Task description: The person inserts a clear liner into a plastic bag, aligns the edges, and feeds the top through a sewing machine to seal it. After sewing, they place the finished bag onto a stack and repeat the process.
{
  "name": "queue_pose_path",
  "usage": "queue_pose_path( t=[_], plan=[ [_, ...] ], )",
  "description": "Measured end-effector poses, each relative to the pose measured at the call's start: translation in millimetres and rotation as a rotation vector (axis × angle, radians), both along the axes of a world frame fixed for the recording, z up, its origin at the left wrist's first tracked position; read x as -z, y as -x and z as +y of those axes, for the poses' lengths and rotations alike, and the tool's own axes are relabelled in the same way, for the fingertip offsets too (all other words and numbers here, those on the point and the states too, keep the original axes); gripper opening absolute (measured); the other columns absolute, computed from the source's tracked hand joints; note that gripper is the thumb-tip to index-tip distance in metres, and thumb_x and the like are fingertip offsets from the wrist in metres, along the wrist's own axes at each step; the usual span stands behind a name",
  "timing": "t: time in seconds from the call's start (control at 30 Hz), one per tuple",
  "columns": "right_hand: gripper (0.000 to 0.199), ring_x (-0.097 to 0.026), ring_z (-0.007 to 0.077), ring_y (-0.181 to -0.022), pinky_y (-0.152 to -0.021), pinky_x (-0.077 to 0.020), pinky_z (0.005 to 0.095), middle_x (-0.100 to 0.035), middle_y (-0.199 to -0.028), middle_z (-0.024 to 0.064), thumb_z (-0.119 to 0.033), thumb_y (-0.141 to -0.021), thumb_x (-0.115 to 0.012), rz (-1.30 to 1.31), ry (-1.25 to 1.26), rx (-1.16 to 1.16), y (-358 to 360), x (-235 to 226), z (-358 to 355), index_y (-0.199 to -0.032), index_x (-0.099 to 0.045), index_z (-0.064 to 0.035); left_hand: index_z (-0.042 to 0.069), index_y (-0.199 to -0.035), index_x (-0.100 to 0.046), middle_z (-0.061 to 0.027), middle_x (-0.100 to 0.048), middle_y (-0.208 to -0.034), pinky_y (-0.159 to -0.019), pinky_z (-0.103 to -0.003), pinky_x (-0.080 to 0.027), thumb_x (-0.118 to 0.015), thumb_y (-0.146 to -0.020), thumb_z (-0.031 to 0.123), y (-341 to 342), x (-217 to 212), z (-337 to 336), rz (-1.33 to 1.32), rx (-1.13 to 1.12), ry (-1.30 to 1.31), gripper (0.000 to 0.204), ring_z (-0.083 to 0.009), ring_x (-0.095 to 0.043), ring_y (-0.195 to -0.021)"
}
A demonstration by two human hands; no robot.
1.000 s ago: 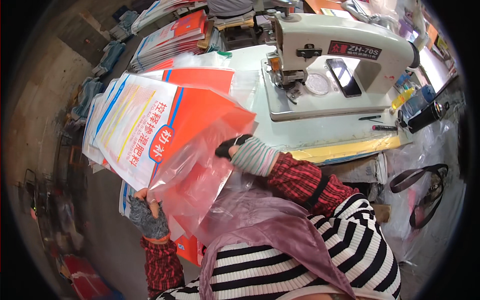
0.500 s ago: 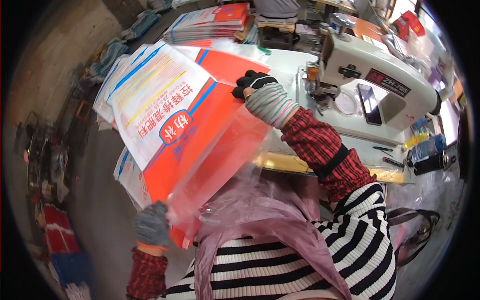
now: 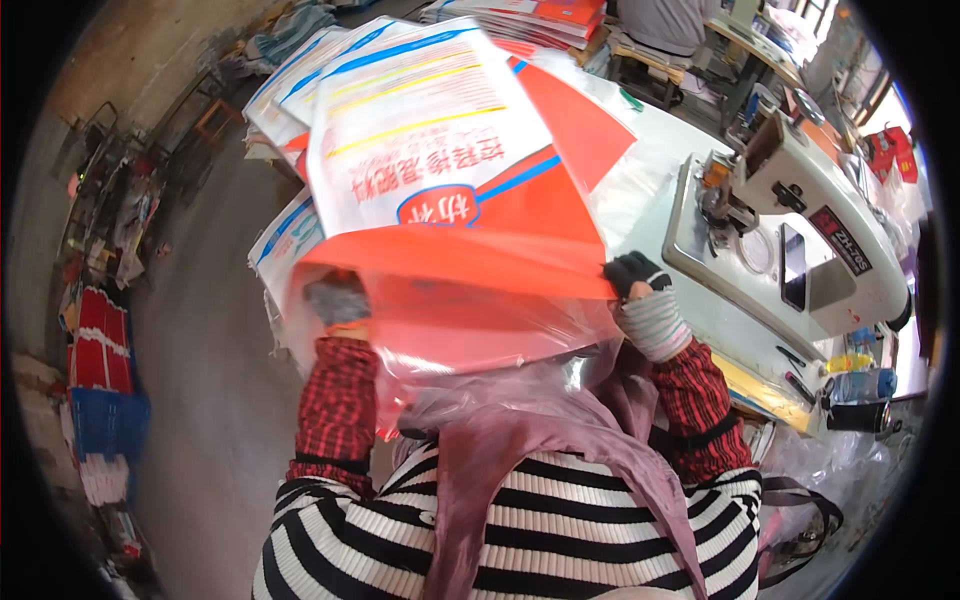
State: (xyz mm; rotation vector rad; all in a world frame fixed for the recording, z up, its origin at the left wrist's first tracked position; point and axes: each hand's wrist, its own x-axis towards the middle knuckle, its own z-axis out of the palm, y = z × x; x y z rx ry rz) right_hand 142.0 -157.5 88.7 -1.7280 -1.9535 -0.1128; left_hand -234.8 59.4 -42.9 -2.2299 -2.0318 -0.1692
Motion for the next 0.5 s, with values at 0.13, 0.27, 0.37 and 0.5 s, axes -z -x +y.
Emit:
queue_pose_path(
  t=[0.13, 0.27, 0.37, 0.5],
  plan=[
    [0.034, -0.056, 0.0347, -0.092, -0.079, -0.0469, 0.042, -0.059, -0.097, 0.0186, -0.003, -0.065, -0.056, -0.003, -0.092, -0.044, 32, -11, 9, -0.099, -0.059, -0.0026, 0.004, -0.101, -0.059, -0.0086, -0.061, -0.093, -0.081, -0.035, -0.045, -0.048, -0.087, 0.028, 49, -69, 2, -0.113, 0.03, 0.034, 0.031, -0.022, -0.058, -0.09],
    [0.034, -0.056, 0.0352, -0.091, -0.079, -0.0467, 0.0421, -0.059, -0.098, 0.019, -0.002, -0.066, -0.056, -0.043, -0.068, -0.043, 24, -1, 18, -0.1, -0.058, -0.0012, 0.003, -0.104, -0.057, -0.0081, -0.06, -0.092, -0.077, -0.033, -0.045, -0.049, -0.088, 0.038, 47, -149, -40, -0.59, 0.124, 0.007, 0.039, -0.0197, -0.058, -0.089],
    [0.04, -0.055, 0.0356, -0.095, -0.082, -0.0458, 0.0425, -0.059, -0.1, 0.0182, -0.004, -0.064, -0.059, -0.106, -0.125, -0.011, 15, 0, 7, -0.104, -0.058, -0.0024, 0.004, -0.099, -0.057, -0.0039, -0.059, -0.086, -0.068, -0.03, -0.044, -0.049, -0.089, 0.044, 13, -198, -69, -1.417, 0.231, 0.004, 0.043, -0.0166, -0.057, -0.081],
    [0.041, -0.056, 0.0351, -0.094, -0.081, -0.0461, 0.0419, -0.059, -0.101, 0.0171, -0.005, -0.062, -0.061, -0.112, -0.092, 0.037, 12, -9, -6, -0.103, -0.058, -0.0037, 0.007, -0.076, -0.054, 0.0005, -0.055, -0.069, -0.053, -0.024, -0.036, -0.048, -0.088, 0.05, 12, -200, -57, -1.916, 0.144, -0.008, 0.045, -0.0098, -0.054, -0.066]
  ],
)
